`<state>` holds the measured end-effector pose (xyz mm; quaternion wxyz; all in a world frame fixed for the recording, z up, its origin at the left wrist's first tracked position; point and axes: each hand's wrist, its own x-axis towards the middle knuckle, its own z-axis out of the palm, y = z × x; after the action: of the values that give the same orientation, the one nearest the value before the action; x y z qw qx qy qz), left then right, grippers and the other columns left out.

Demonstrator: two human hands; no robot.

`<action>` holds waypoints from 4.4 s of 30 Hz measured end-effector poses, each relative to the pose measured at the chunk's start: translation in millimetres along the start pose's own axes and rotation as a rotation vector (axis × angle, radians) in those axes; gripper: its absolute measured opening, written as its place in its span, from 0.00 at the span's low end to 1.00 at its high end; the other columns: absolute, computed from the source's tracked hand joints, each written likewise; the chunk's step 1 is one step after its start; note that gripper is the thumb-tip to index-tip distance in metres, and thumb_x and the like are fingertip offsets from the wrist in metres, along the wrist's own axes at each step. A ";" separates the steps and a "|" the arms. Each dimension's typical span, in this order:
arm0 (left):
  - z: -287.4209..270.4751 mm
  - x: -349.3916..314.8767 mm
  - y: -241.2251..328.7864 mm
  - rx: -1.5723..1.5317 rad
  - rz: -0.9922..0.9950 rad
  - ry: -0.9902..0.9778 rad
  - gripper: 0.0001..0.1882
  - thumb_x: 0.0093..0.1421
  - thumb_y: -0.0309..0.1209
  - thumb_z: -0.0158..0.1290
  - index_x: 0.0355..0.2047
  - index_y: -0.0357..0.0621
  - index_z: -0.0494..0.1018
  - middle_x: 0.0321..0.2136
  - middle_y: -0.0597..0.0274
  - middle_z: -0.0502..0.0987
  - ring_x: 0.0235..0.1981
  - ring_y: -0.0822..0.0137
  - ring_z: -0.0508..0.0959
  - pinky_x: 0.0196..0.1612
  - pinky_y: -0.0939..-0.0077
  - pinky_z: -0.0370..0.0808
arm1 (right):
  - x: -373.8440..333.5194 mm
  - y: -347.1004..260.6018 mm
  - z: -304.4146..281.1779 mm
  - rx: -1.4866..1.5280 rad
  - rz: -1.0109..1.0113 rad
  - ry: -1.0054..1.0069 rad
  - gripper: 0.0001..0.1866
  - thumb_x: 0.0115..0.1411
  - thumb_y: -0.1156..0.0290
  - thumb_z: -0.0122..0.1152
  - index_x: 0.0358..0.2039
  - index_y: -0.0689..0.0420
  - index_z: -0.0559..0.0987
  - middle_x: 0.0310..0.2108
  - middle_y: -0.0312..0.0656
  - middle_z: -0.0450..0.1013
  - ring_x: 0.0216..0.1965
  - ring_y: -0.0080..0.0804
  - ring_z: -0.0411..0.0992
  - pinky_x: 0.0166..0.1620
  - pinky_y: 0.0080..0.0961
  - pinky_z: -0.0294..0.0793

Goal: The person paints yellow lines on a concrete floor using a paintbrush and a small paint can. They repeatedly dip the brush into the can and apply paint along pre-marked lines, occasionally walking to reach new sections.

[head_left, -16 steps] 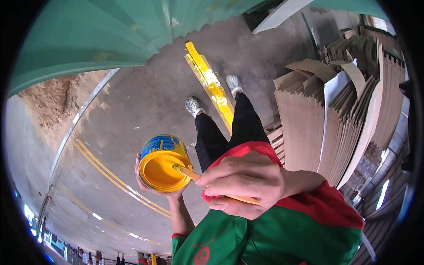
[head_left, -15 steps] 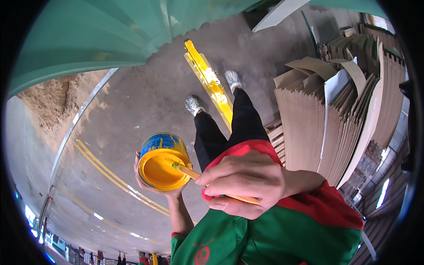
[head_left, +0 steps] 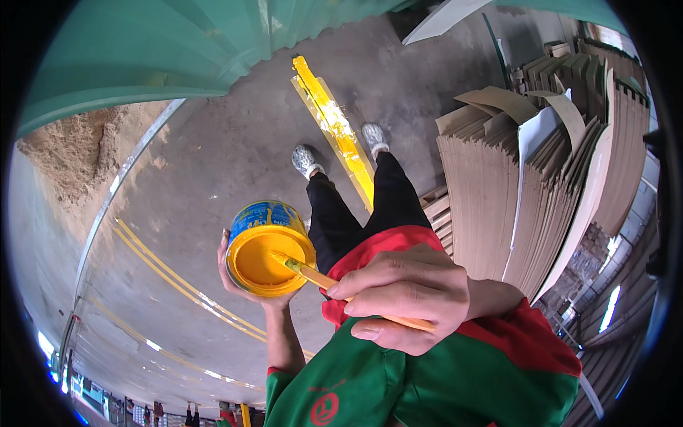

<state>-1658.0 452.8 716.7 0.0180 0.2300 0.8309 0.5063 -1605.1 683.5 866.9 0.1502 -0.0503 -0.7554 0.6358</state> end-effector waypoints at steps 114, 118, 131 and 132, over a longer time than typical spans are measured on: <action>-36.0 -169.1 130.5 -0.766 0.583 -1.394 0.69 0.32 0.42 0.81 0.67 0.45 0.46 0.66 0.41 0.55 0.67 0.48 0.60 0.69 0.52 0.58 | -394.5 -219.3 228.6 -0.412 0.274 1.456 0.06 0.56 0.78 0.64 0.35 0.64 0.80 0.35 0.51 0.81 0.34 0.41 0.81 0.39 0.28 0.80; -73.9 -277.8 160.3 -0.813 0.707 -1.725 0.67 0.32 0.39 0.81 0.67 0.44 0.49 0.65 0.43 0.58 0.67 0.48 0.61 0.69 0.53 0.59 | -479.9 -259.4 332.1 -0.375 0.352 1.868 0.07 0.60 0.76 0.61 0.36 0.68 0.78 0.34 0.55 0.80 0.32 0.40 0.79 0.38 0.29 0.79; -154.4 -617.1 205.9 -0.978 0.791 -2.382 0.63 0.32 0.34 0.79 0.65 0.41 0.52 0.62 0.47 0.61 0.64 0.49 0.64 0.66 0.60 0.62 | -692.2 -303.7 510.0 -0.585 0.540 2.646 0.13 0.70 0.66 0.53 0.41 0.66 0.75 0.39 0.55 0.77 0.25 0.31 0.75 0.23 0.18 0.71; -155.1 -642.6 207.1 -0.988 0.815 -2.395 0.62 0.33 0.34 0.79 0.65 0.41 0.52 0.62 0.47 0.61 0.64 0.49 0.64 0.66 0.60 0.62 | -714.8 -304.5 513.9 -0.597 0.556 2.667 0.13 0.70 0.66 0.52 0.41 0.66 0.75 0.39 0.55 0.77 0.25 0.30 0.75 0.23 0.17 0.70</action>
<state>-1049.3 145.2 837.7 0.6533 0.7223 -0.0873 0.2095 -1040.7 -50.0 972.4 0.6021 -0.7873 -0.1151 -0.0656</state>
